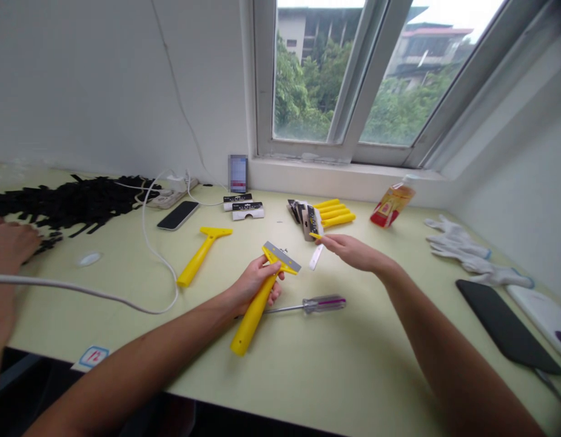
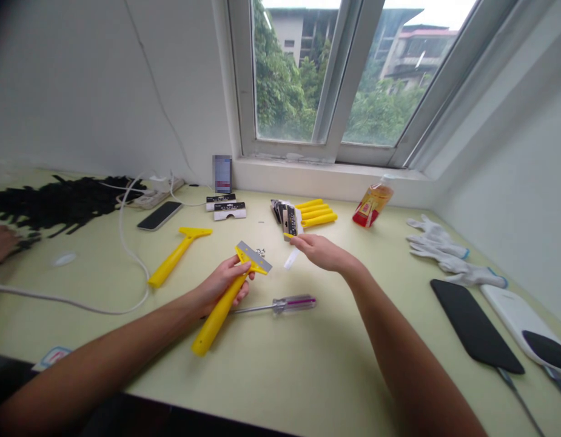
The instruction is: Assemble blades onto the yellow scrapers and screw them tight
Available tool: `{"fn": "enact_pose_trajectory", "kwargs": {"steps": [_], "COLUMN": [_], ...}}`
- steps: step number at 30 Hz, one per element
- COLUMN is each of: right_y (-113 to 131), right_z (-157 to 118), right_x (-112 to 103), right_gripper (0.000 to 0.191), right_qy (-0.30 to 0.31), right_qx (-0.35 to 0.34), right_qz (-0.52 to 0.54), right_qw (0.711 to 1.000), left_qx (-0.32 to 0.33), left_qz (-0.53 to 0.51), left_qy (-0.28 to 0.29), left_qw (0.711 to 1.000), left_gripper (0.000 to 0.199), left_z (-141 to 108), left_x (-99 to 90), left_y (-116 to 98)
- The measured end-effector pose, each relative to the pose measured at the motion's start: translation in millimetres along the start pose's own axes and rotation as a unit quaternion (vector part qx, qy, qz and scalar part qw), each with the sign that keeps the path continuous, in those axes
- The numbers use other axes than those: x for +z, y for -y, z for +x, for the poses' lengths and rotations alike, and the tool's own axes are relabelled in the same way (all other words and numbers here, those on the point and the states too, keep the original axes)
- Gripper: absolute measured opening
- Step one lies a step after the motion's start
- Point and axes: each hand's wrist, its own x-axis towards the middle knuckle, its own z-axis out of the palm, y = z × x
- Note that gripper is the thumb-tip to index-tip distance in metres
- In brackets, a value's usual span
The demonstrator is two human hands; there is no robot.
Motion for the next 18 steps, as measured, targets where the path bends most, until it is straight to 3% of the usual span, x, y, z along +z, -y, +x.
{"fn": "enact_pose_trajectory", "kwargs": {"steps": [4,8,11,18], "right_y": [21.0,40.9,54.5,67.2], "right_z": [-1.1,-4.2,-6.1,-7.2], "right_x": [18.5,28.4,36.4,54.7], "right_gripper": [0.038,0.032,0.024,0.014], "right_qy": [-0.025,-0.093,-0.127,-0.127], "right_qx": [-0.072,-0.126,-0.119,-0.081], "right_qz": [0.032,0.03,0.049,0.097], "right_qw": [0.997,0.987,0.983,0.984], "left_qx": [0.001,0.005,0.01,0.016], "left_qz": [-0.004,-0.007,-0.012,-0.021], "left_qy": [0.008,0.024,0.03,0.03], "left_qw": [1.0,1.0,0.999,0.999], "left_gripper": [0.041,0.04,0.042,0.046], "left_z": [-0.9,-1.4,-1.4,-0.7], "left_x": [1.2,1.5,1.5,1.2], "left_y": [0.0,1.1,1.9,2.9]}}
